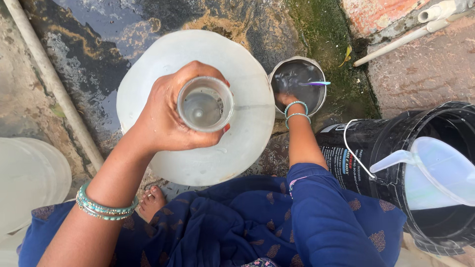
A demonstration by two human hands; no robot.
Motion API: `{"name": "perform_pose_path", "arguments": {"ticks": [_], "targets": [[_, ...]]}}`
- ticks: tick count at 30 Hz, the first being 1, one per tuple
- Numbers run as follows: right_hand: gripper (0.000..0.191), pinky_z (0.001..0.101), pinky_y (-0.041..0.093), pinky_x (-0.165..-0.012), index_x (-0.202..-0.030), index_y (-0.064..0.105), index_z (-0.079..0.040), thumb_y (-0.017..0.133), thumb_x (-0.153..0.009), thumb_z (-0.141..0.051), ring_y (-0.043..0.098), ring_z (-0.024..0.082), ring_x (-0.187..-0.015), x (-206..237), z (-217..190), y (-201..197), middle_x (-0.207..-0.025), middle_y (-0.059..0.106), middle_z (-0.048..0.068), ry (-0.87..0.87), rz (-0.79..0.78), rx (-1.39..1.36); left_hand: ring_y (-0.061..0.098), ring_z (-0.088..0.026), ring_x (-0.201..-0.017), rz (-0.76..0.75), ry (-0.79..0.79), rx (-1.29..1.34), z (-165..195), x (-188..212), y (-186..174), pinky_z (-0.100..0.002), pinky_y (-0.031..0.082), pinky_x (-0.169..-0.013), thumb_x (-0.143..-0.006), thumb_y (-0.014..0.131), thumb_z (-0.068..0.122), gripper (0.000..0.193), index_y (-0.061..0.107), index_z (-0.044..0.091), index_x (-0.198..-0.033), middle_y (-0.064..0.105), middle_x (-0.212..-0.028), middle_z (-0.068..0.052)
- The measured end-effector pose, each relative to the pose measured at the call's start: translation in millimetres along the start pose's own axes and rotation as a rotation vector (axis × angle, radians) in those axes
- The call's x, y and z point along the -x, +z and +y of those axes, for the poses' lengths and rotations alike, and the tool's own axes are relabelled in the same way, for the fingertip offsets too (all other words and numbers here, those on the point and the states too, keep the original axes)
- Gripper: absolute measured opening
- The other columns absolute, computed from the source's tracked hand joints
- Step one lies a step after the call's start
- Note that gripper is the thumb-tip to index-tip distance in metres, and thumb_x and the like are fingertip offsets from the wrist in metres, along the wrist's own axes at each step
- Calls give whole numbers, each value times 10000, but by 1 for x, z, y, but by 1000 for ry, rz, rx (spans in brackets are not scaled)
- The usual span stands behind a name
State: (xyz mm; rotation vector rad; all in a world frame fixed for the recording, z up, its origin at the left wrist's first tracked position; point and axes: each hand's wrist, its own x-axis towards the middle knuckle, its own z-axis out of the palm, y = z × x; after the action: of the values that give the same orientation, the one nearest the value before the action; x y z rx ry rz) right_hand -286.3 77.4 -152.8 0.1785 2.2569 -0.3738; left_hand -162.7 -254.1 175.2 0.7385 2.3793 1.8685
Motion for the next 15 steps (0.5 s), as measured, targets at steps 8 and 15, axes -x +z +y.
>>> {"name": "perform_pose_path", "arguments": {"ticks": [8,15], "targets": [[445,465,387,-982,-1404,576,-145,677,-1012,-331,569,183,-1175,7,15,-11,-1292,637,-3,40,-79,-531,752,-134,-964,26,48,-55,-3,-1,-4,-287,580,-878,-688,857,198,511,627,128,-1140,737,-1027,-3],[359,478,490,-990,-1232,672,-85,681,-939,-292,678,217,-1081,10,7,-22,-1121,751,55,-33,-125,-1123,755,-144,-972,26,53,-51,-5,0,-2,-296,585,-884,-685,860,203,526,628,131,-1152,737,-1036,-9]]}}
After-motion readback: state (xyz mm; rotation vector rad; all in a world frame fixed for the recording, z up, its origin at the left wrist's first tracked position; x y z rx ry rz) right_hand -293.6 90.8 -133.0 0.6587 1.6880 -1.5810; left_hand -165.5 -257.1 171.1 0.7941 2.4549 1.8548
